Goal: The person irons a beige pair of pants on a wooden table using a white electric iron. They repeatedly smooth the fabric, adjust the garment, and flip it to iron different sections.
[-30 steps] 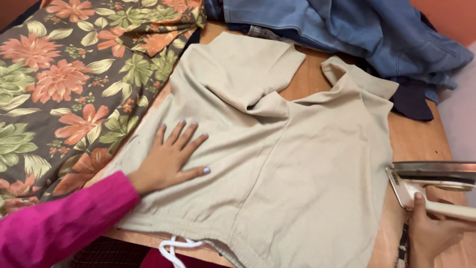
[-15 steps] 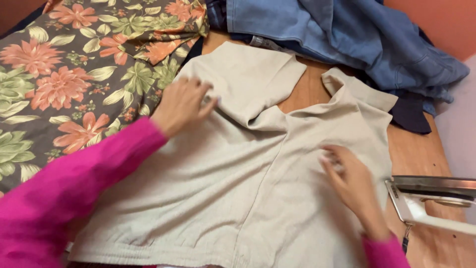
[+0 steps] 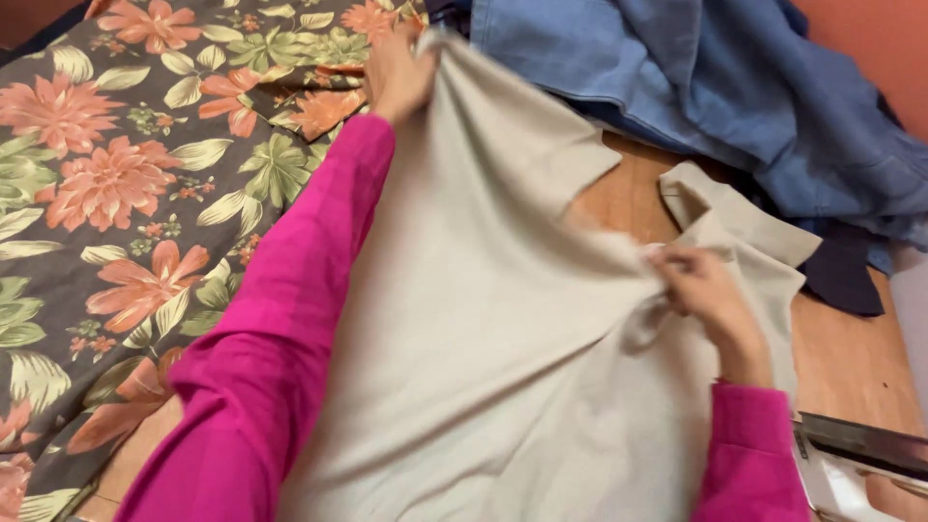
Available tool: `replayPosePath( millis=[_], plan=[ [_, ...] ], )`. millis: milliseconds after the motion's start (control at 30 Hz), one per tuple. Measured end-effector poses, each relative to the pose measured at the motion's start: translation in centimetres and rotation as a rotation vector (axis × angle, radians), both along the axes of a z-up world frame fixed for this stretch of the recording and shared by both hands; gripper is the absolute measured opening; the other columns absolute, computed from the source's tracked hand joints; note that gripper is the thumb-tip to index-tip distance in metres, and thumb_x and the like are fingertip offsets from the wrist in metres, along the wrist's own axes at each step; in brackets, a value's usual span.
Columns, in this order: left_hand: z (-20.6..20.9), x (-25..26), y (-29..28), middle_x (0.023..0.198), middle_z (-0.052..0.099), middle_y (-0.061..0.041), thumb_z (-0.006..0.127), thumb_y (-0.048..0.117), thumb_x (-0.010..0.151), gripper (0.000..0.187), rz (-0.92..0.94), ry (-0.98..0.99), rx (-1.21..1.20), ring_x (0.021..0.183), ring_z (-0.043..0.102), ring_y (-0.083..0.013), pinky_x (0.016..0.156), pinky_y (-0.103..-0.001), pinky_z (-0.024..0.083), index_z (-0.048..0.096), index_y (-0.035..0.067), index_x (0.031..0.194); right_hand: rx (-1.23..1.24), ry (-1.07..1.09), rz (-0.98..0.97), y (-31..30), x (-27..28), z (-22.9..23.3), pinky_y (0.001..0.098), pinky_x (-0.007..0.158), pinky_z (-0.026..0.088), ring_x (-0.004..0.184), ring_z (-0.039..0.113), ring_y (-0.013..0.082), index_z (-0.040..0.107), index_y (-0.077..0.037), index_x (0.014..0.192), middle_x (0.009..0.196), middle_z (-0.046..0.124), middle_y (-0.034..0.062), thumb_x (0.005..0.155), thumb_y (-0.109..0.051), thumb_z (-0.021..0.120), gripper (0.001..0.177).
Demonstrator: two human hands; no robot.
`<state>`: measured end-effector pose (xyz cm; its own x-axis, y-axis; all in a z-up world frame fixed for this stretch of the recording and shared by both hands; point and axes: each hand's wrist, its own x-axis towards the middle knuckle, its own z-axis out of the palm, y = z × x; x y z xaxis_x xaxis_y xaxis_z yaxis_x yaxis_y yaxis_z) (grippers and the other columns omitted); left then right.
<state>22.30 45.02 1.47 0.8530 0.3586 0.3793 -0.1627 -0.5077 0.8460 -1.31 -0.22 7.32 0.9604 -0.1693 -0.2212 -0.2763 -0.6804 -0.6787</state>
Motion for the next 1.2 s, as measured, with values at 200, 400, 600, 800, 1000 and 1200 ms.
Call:
replayPosePath(
  millis=[200, 400, 600, 800, 1000, 1200],
  plan=[
    [-1.9, 3.8, -4.0, 0.150, 0.035, -0.030, 0.061, 0.054, 0.100, 0.076, -0.117, -0.048, 0.083, 0.136, 0.036, -0.0476, 0.105, -0.058, 0.037, 0.032, 0.004, 0.149, 0.157, -0.522, -0.024, 2.8, -0.9, 0.7, 0.0346, 0.087, 0.056, 0.111, 0.061, 0.0227, 0.043, -0.005, 0.146, 0.143, 0.046, 0.0148, 0.097, -0.027, 0.065, 0.058],
    [-1.6, -11.0, -3.8, 0.170, -0.004, -0.028, 0.050, 0.070, 0.100, 0.097, -0.398, -0.022, 0.451, 0.157, 0.010, -0.0479, 0.117, -0.073, 0.016, 0.010, 0.013, 0.168, -0.319, -0.515, 0.315, 10.4, -13.8, 1.3, 0.0488, 0.125, 0.027, 0.153, 0.033, 0.0438, 0.045, -0.005, 0.150, 0.166, 0.031, 0.0261, 0.095, -0.036, 0.065, 0.066],
    [-0.9, -25.7, 1.8, 0.168, 0.014, -0.023, 0.039, 0.070, 0.099, 0.081, -0.698, 0.079, 0.808, 0.157, 0.012, -0.0419, 0.121, -0.066, 0.008, 0.027, 0.019, 0.162, -0.505, -0.416, 0.811, 13.8, -24.8, -2.6, 0.0641, 0.115, 0.005, 0.153, 0.014, 0.0418, 0.036, -0.010, 0.156, 0.166, 0.018, 0.0227, 0.073, -0.075, 0.069, 0.111],
    [-1.4, -31.5, 5.0, 0.163, 0.023, -0.028, 0.038, 0.071, 0.097, 0.083, -0.642, 0.040, 0.858, 0.152, 0.017, -0.0455, 0.119, -0.065, 0.006, 0.032, 0.017, 0.160, -0.406, 0.002, 0.973, 5.8, -26.7, -1.7, 0.0649, 0.117, -0.006, 0.158, 0.006, 0.0377, 0.044, -0.021, 0.154, 0.172, 0.015, 0.0134, 0.081, -0.058, 0.078, 0.089],
    [-1.5, -36.3, 5.9, 0.158, 0.027, -0.034, 0.039, 0.072, 0.094, 0.089, -0.548, 0.038, 0.914, 0.148, 0.025, -0.0494, 0.115, -0.067, 0.010, 0.031, 0.012, 0.159, -0.173, 0.025, 0.847, -4.3, -30.4, -0.4, 0.0561, 0.117, 0.011, 0.144, 0.042, 0.0288, 0.074, -0.019, 0.125, 0.147, 0.056, 0.0079, 0.086, -0.022, 0.078, 0.039],
    [0.9, -36.3, 4.1, 0.158, 0.026, -0.031, 0.039, 0.077, 0.090, 0.096, -0.504, 0.217, 1.206, 0.145, 0.025, -0.0480, 0.115, -0.066, 0.011, 0.028, 0.009, 0.157, -0.069, -0.620, -0.108, -7.8, -32.9, 0.4, 0.0375, 0.110, 0.047, 0.125, 0.064, 0.0226, 0.066, 0.001, 0.125, 0.126, 0.069, 0.0109, 0.116, -0.011, 0.053, 0.020]
  ],
)
